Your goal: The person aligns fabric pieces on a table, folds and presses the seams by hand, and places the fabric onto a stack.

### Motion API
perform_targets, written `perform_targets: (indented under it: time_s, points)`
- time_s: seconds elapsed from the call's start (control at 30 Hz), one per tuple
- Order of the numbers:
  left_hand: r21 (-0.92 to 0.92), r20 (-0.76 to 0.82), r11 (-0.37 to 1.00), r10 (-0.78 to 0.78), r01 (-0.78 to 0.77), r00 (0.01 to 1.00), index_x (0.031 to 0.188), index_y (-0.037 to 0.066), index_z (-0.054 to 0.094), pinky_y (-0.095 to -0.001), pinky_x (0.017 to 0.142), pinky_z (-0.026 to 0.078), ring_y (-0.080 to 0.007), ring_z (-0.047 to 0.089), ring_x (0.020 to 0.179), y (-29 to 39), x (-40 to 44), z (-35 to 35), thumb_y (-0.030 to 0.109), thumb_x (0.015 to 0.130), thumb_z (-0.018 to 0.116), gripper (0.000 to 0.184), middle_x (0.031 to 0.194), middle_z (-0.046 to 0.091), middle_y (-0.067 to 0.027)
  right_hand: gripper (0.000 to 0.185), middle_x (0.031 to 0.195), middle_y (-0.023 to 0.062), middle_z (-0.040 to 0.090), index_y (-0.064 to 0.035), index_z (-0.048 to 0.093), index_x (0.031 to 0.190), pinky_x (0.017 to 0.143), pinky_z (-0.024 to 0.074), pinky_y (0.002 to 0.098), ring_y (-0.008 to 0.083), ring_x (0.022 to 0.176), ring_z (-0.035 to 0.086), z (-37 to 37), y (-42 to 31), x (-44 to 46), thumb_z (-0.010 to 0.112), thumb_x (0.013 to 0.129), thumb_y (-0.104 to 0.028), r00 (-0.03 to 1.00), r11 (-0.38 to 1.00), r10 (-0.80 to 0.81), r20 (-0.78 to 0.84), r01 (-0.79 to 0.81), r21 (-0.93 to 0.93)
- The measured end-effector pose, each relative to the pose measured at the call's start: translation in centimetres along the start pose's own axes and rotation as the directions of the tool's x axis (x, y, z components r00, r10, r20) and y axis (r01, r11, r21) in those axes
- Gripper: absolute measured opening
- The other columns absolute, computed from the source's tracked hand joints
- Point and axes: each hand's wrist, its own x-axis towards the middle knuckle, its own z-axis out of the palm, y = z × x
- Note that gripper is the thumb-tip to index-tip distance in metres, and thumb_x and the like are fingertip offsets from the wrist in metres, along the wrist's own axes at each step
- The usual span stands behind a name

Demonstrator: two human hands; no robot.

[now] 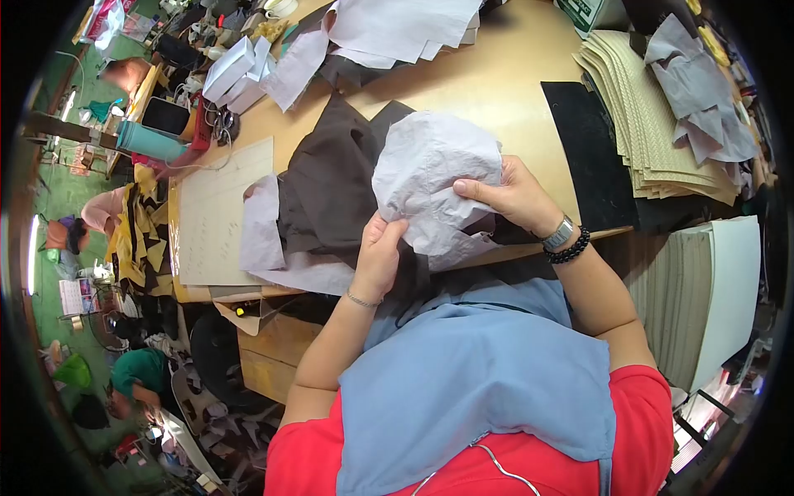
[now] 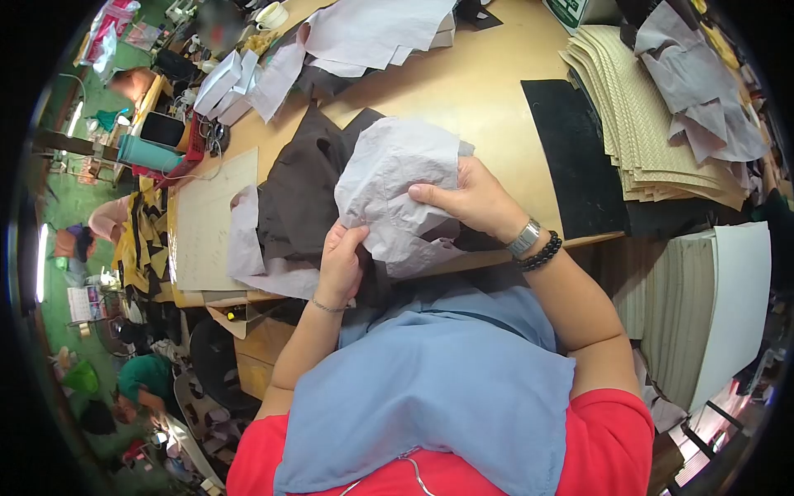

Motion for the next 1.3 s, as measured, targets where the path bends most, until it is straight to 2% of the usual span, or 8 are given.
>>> perform_targets:
  time_s: [0.33, 0.4, 0.57, 0.67, 0.87, 1.03, 1.23, 1.3]
  points:
    - [-0.025, -0.154, 0.987, 0.152, -0.157, 0.976, 0.130, -0.003, 0.050, -0.0321, 0.105, 0.036, -0.0199, 0.051, 0.120, 1.7, -0.7, 2.0, -0.001, 0.086, 0.047, 0.044, 0.129, 0.057, -0.0109, 0.095, 0.138, 0.0155, 0.049, -0.0022, 0.045, 0.138, 0.109, 0.0347, 0.0360, 0.0256, 0.128, 0.045, 0.6, 0.9, -1.5, 0.090, 0.063, -0.040, 0.871, 0.834, -0.213, 0.442, 0.397, -0.382]
    - [-0.004, -0.052, 0.987, 0.157, -0.158, 0.986, 0.130, -0.001, 0.049, -0.0292, 0.100, 0.039, -0.0166, 0.053, 0.114, 2.4, -0.9, 2.3, -0.001, 0.087, 0.046, 0.043, 0.123, 0.058, -0.0089, 0.084, 0.137, 0.0202, 0.050, -0.0055, 0.045, 0.139, 0.108, 0.0367, 0.0406, 0.0323, 0.126, 0.049, 1.7, 1.4, -2.4, 0.082, 0.073, -0.042, 0.911, 0.712, 0.075, 0.405, 0.235, -0.661]
    - [0.052, 0.067, 0.881, 0.466, -0.470, 0.882, 0.138, 0.001, 0.037, -0.0309, 0.100, 0.041, -0.0189, 0.052, 0.118, 5.5, -1.2, 4.6, -0.002, 0.092, 0.048, 0.047, 0.134, 0.049, -0.0121, 0.071, 0.137, 0.0200, 0.050, -0.0064, 0.041, 0.142, 0.101, 0.0429, 0.0404, 0.0326, 0.126, 0.049, 0.1, -0.8, -1.1, 0.073, 0.083, -0.028, 0.932, 0.764, -0.278, 0.230, 0.360, -0.536]
    - [0.203, 0.088, 0.748, 0.629, -0.632, 0.772, 0.132, 0.000, 0.042, -0.0337, 0.102, 0.042, -0.0222, 0.052, 0.122, 5.7, -0.7, 2.5, -0.001, 0.094, 0.047, 0.039, 0.135, 0.049, -0.0162, 0.038, 0.121, 0.0155, 0.061, -0.0100, 0.060, 0.123, 0.094, 0.0451, 0.0406, 0.0276, 0.113, 0.057, -6.3, -10.0, 0.3, 0.067, 0.087, -0.019, 0.760, 0.446, -0.632, 0.154, 0.519, -0.729]
    - [0.487, 0.169, 0.761, 0.400, -0.429, 0.901, 0.121, 0.000, 0.052, -0.0292, 0.098, 0.043, -0.0161, 0.056, 0.110, 1.7, 0.4, -2.3, -0.002, 0.095, 0.049, 0.026, 0.124, 0.056, -0.0107, 0.032, 0.103, 0.0213, 0.062, -0.0038, 0.063, 0.105, 0.080, 0.0480, 0.0450, 0.0343, 0.096, 0.061, -17.5, -28.1, -6.7, 0.056, 0.090, -0.031, 0.301, -0.089, -0.952, 0.053, -0.108, -0.990]
    - [0.666, 0.172, 0.672, 0.284, -0.324, 0.943, 0.106, -0.001, 0.062, -0.0289, 0.086, 0.051, -0.0166, 0.061, 0.101, -0.6, 1.8, -2.8, 0.005, 0.092, 0.059, 0.015, 0.110, 0.062, -0.0082, 0.047, 0.089, 0.0262, 0.064, 0.0014, 0.065, 0.091, 0.069, 0.0505, 0.0487, 0.0399, 0.082, 0.064, -27.5, -36.6, -12.6, 0.047, 0.093, -0.041, 0.027, -0.059, -0.998, 0.058, -0.729, -0.682]
    - [0.714, 0.269, 0.565, 0.323, -0.413, 0.907, 0.102, -0.001, 0.062, -0.0303, 0.085, 0.052, -0.0221, 0.064, 0.095, -0.6, 3.2, -1.5, 0.004, 0.090, 0.060, 0.013, 0.104, 0.064, -0.0128, 0.061, 0.116, 0.0351, 0.058, 0.0062, 0.058, 0.120, 0.092, 0.0480, 0.0471, 0.0435, 0.108, 0.060, -47.6, -18.4, -9.5, 0.047, 0.091, -0.046, 0.702, -0.129, -0.456, -0.547, -0.660, -0.740]
    - [0.700, 0.291, 0.565, 0.332, -0.436, 0.897, 0.097, 0.000, 0.063, -0.0324, 0.083, 0.052, -0.0250, 0.065, 0.092, -0.5, 3.2, -1.2, 0.005, 0.088, 0.062, 0.010, 0.100, 0.066, -0.0137, 0.095, 0.130, 0.0335, 0.052, 0.0097, 0.046, 0.132, 0.105, 0.0395, 0.0395, 0.0394, 0.126, 0.050, -38.2, -16.3, -7.6, 0.057, 0.079, -0.068, 0.548, 0.080, -0.160, -0.821, -0.822, -0.564]
